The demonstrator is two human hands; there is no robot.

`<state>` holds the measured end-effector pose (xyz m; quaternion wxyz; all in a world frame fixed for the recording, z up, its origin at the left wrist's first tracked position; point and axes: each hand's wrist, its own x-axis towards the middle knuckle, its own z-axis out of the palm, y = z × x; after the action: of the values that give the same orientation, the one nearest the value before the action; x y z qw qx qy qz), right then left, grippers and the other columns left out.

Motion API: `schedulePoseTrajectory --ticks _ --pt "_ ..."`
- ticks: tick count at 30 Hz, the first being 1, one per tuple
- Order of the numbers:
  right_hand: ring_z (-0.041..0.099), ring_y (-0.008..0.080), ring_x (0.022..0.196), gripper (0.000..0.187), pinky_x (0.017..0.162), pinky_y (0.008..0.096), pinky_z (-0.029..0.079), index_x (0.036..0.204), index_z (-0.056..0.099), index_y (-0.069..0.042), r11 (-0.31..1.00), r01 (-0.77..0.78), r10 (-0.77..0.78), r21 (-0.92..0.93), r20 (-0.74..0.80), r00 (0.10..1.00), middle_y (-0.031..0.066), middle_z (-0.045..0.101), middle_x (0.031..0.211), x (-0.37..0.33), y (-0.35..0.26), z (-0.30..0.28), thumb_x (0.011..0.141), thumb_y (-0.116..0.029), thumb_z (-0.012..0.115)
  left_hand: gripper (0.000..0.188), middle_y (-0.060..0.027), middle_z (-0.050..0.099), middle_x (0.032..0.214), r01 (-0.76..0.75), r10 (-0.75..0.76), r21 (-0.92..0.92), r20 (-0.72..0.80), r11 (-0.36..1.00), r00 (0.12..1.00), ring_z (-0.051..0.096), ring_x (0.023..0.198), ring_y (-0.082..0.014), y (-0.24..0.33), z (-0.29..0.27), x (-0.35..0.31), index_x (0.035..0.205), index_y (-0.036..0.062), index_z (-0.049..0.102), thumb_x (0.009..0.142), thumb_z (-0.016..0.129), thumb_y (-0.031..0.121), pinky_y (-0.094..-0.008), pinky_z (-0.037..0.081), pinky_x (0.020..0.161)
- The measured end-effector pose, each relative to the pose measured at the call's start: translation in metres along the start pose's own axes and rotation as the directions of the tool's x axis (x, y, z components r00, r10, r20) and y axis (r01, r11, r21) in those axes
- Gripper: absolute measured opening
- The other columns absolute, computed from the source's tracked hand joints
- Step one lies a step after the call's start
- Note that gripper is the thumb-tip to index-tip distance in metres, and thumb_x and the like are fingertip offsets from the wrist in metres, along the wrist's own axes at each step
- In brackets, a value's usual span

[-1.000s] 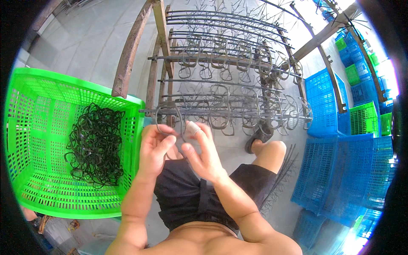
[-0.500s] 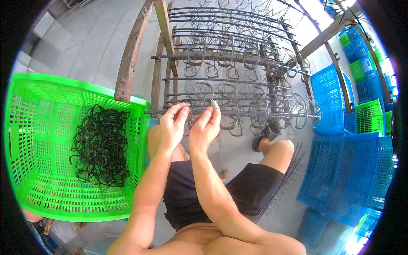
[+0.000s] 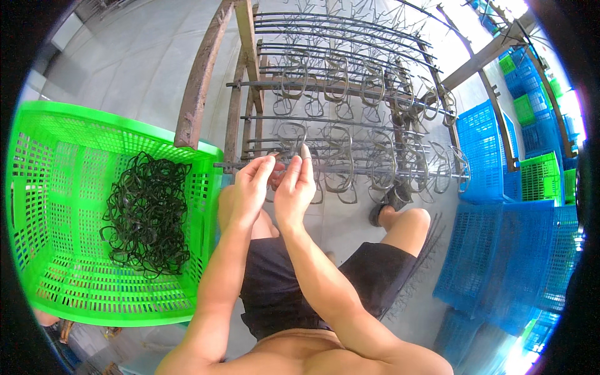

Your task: The person sits on the floor and repeatedly picks up black wire loops from a green basket. They bend the loops into a U-shape and hang them onto horizontal metal rods of a wooden rack. The person continues this process, filling the rack with wire hoops.

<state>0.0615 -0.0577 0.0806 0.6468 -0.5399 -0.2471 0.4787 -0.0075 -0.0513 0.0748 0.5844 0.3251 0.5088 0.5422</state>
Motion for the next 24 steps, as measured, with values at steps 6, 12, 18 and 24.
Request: schedulePoseTrajectory --ticks 6,12,18,24 --pt "0.047 0.0076 0.055 0.032 0.051 0.0236 0.043 0.125 0.048 -0.001 0.941 0.149 -0.145 -0.304 0.036 0.989 0.0047 0.053 0.062 0.001 0.009 0.000 0.094 -0.012 0.046 0.018 -0.0024 0.061 0.073 0.115 -0.115 -0.032 -0.013 0.993 0.993 0.055 0.064 -0.0087 -0.005 -0.013 0.008 0.087 0.0022 0.063 0.087 0.060 0.020 -0.0220 0.043 0.060" --pt "0.045 0.0091 0.051 0.033 0.046 0.0269 0.040 0.126 0.047 -0.001 0.909 0.150 -0.130 -0.389 0.077 0.989 0.0033 0.052 0.059 0.006 -0.001 -0.013 0.094 -0.012 0.046 0.014 0.0020 0.057 0.068 0.141 -0.141 -0.022 0.025 0.990 0.990 0.050 0.058 -0.0064 -0.003 -0.006 0.008 0.083 0.0067 0.063 0.086 0.061 0.021 -0.0205 0.039 0.054" --pt "0.056 0.0164 0.088 0.046 0.078 0.0290 0.045 0.132 0.036 0.002 0.896 0.099 0.063 -0.432 0.346 0.936 0.0113 0.058 0.096 -0.015 -0.032 -0.072 0.092 -0.015 0.051 0.020 0.0020 0.059 0.069 0.084 -0.088 0.104 0.028 0.991 0.996 0.050 0.059 -0.0051 -0.006 -0.011 0.038 0.083 0.0084 0.064 0.088 0.057 0.026 -0.0202 0.039 0.054" --pt "0.059 0.0190 0.078 0.025 0.073 0.0283 0.046 0.102 0.060 0.001 0.428 0.083 0.502 -0.900 0.314 0.806 0.0091 0.061 0.079 0.032 -0.163 -0.306 0.086 -0.018 0.056 0.028 -0.0148 0.054 0.113 -0.372 0.298 0.928 0.357 -0.004 0.886 0.048 0.105 -0.0319 0.003 -0.056 0.026 0.100 0.0064 0.062 0.073 0.064 0.014 -0.0436 0.039 0.090"
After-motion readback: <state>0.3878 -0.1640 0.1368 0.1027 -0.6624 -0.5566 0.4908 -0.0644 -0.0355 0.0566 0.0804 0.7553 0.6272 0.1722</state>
